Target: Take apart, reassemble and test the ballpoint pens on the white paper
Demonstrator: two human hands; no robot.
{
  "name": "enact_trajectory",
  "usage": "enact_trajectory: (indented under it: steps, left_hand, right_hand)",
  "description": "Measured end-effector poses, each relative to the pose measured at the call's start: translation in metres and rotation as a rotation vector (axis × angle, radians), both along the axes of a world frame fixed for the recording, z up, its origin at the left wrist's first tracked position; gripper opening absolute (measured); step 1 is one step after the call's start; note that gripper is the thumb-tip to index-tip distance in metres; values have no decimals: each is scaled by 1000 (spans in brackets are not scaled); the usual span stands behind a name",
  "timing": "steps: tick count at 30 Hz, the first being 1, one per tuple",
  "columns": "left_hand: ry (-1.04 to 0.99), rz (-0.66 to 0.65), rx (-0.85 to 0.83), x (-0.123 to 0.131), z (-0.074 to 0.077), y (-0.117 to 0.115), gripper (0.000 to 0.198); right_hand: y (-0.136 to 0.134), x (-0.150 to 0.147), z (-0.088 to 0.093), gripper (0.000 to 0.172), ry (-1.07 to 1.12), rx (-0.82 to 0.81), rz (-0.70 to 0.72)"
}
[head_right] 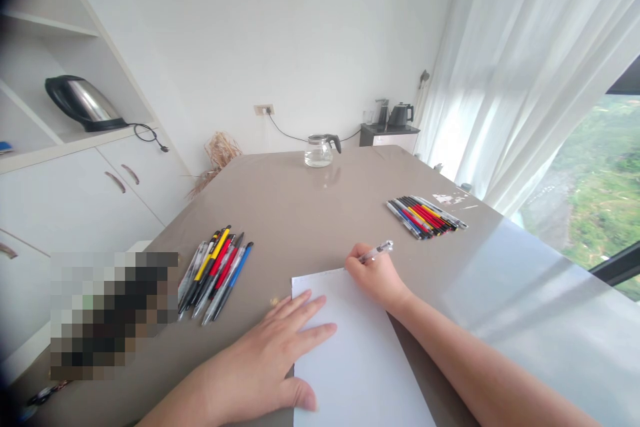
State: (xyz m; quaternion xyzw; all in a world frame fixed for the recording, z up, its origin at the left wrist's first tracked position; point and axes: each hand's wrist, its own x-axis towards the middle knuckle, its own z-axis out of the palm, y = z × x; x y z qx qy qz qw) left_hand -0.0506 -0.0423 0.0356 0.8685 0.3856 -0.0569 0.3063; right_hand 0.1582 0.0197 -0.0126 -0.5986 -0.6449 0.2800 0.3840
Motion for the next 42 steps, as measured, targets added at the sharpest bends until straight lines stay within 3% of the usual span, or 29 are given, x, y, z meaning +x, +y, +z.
enact_trajectory:
  steps: [12,27,30,34,38,42]
  left_hand:
    - [-19,-9,15,-2,0,-1,71]
    - [-20,-17,31,-1,2,-1,72]
    - [-13,-17,17,-1,2,-2,72]
    - [-33,-11,19,-2,1,-3,71]
    - [-41,-19,26,-2,0,-3,72]
    - [-19,-24,37,-1,2,-3,73]
  right_hand:
    - [-4,0,3,16,26,0,8]
    - [-2,-4,0,17,46,40,-82]
    - [-1,0,-1,19,191,-19,-102]
    - [3,6,4,34,591,-56,-133]
    - [4,10,19,19,824,-63,5]
    - [2,16,36,30,945,-16,67]
